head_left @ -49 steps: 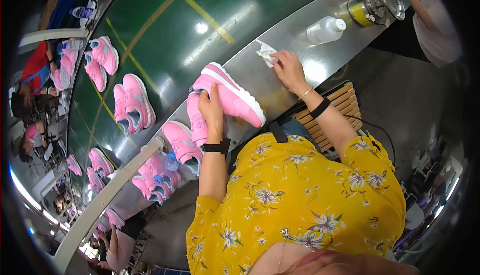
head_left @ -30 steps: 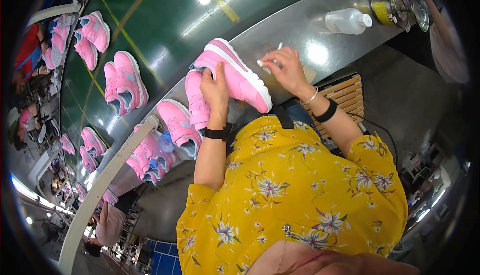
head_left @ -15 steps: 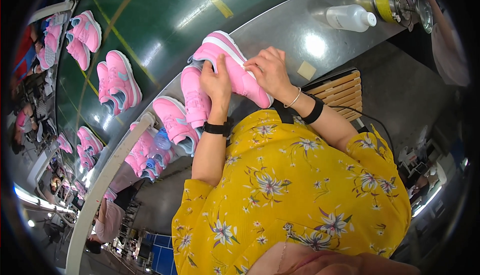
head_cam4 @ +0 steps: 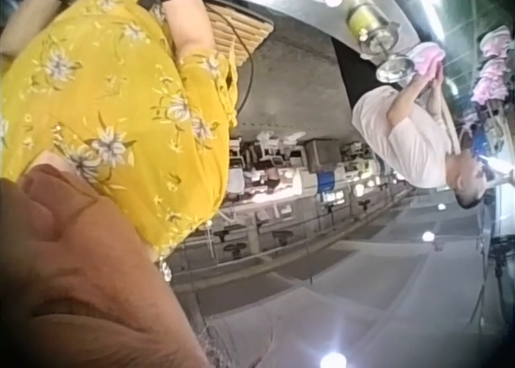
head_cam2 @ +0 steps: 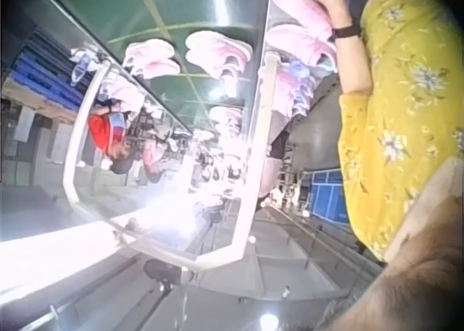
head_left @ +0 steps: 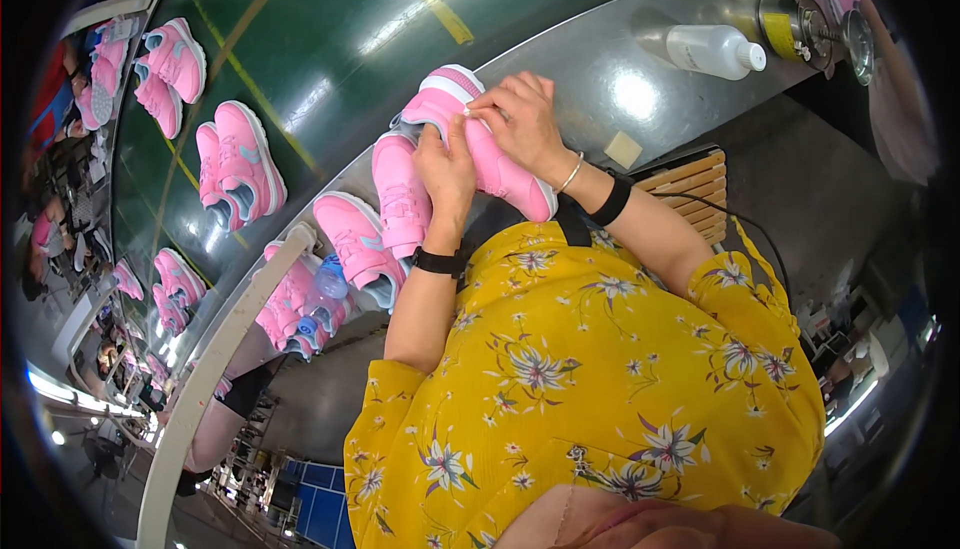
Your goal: Clean and inspect pink children's sneakers on a manufacturing assembly line.
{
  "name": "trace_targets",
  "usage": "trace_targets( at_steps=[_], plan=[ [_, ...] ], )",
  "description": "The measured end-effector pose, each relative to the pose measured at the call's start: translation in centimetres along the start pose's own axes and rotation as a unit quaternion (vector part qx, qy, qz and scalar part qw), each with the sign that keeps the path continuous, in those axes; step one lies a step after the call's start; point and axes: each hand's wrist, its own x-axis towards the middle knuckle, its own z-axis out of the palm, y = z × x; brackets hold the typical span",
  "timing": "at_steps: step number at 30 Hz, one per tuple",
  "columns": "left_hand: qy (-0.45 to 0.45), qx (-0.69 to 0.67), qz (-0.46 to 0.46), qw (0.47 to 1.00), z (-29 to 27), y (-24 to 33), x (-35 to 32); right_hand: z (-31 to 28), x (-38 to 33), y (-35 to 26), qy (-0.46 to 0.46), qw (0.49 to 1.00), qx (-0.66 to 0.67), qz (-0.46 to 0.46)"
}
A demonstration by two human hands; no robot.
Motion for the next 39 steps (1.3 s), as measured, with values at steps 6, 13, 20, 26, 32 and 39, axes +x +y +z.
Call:
trace_targets(
  at_steps=[6, 13, 20, 26, 32, 39],
  plan=[
    [0.000, -0.015, 0.034, 0.999, 0.5, -0.8, 0.3, -1.7, -2.6, 0.0, -0.035, 0.998, -0.005, 0.046],
    [0.004, 0.000, 0.031, 1.000, 0.3, -1.1, 0.3, 0.3, -0.1, 0.0, 0.005, 1.000, -0.006, 0.019],
    [-0.007, 0.034, 0.055, 0.998, 0.5, 0.3, 0.5, 0.2, 1.0, 0.3, -0.001, 1.000, -0.013, 0.024],
    [-0.021, 0.027, 0.034, 0.999, 0.3, -0.2, 0.7, -1.0, -1.9, 0.7, -0.013, 0.999, -0.015, 0.030],
    [-0.012, 0.017, 0.054, 0.998, 1.0, -0.1, 0.9, 1.0, 2.0, 0.8, 0.019, 0.999, -0.003, 0.032],
    [-0.057, 0.045, -0.002, 0.997, 0.7, -0.2, 0.8, -0.6, -0.6, 1.0, -0.028, 0.997, -0.022, 0.066]
  ],
)
